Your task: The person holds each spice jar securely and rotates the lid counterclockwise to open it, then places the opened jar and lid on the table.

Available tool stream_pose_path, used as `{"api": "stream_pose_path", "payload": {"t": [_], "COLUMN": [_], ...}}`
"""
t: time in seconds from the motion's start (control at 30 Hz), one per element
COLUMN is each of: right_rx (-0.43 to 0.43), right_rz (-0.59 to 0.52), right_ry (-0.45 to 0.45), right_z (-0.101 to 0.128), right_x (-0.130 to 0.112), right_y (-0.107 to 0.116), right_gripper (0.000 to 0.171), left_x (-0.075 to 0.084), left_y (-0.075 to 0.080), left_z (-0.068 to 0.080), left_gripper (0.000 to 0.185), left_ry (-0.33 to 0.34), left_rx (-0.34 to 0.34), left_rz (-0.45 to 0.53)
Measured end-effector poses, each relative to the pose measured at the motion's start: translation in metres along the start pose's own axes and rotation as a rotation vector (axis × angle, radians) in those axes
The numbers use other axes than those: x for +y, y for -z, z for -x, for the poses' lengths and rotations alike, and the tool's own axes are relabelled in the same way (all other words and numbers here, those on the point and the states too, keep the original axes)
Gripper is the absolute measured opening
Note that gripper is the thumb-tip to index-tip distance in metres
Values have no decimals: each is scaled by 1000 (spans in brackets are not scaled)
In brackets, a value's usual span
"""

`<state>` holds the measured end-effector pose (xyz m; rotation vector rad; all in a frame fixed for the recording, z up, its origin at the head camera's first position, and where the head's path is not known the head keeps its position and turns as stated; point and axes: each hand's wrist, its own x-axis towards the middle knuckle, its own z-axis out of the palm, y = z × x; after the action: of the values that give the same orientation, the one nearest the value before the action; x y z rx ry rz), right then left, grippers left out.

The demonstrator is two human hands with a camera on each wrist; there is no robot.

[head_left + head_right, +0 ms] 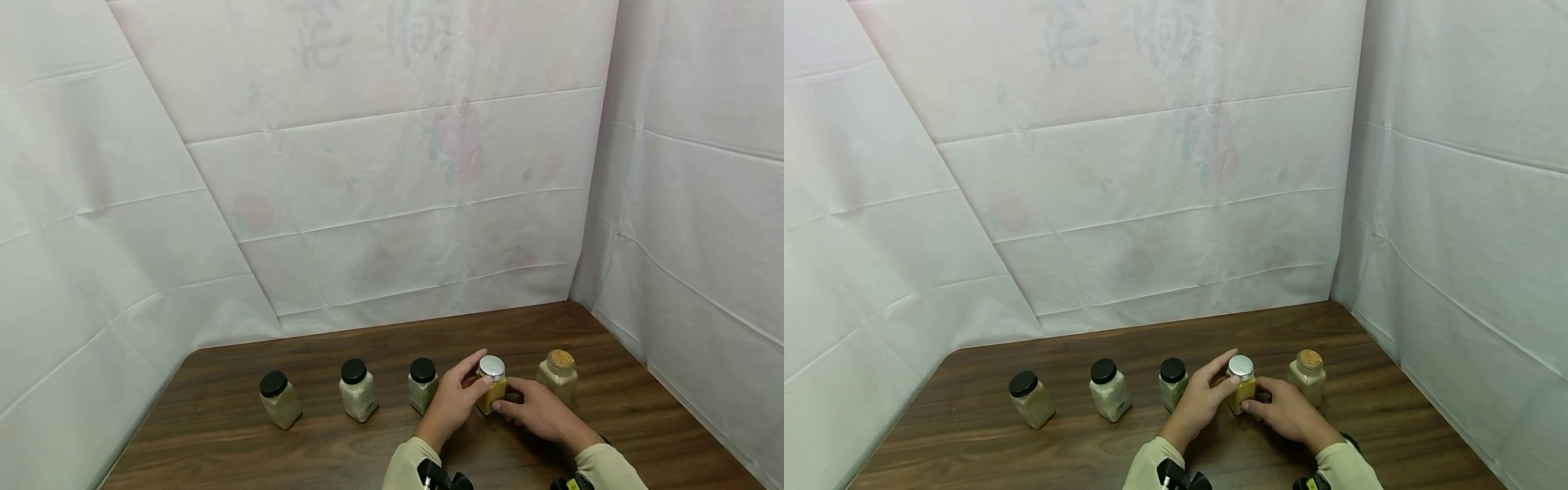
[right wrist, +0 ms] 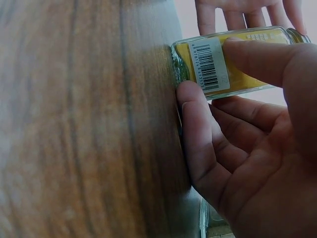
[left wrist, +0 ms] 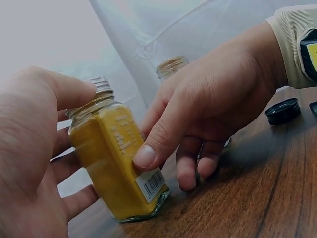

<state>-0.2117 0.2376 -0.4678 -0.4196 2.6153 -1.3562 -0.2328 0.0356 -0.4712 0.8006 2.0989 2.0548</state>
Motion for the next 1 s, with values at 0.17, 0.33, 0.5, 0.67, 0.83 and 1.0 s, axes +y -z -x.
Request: {"api": "stream_pose_path", "payload": {"t": [0.17, 0.33, 0.5, 0.67, 0.83, 1.0], "right_rx": [-2, 2, -6, -6, -4, -18], "right_rz": [0, -4, -6, -8, -15, -20], "right_ry": [0, -2, -2, -9, -17, -9], "right_z": [0, 0, 0, 0, 1, 1], "right_x": [0, 0, 0, 0, 0, -1], "right_y": [0, 0, 0, 0, 0, 1], "right_gripper": [46, 46, 48, 50, 52, 51], "left_x": [1, -1, -3, -2, -1, -3], "left_y": [0, 0, 0, 0, 0, 1], "left_z": [1, -1, -2, 0, 1, 0], "left_gripper": [48, 44, 38, 32, 29, 29], "left_ry": [-4, 7, 10, -32, -38, 0], "left_rx": [-9, -1, 12, 40, 57, 57], "left_rz": [-20, 7, 49, 85, 112, 99]}}
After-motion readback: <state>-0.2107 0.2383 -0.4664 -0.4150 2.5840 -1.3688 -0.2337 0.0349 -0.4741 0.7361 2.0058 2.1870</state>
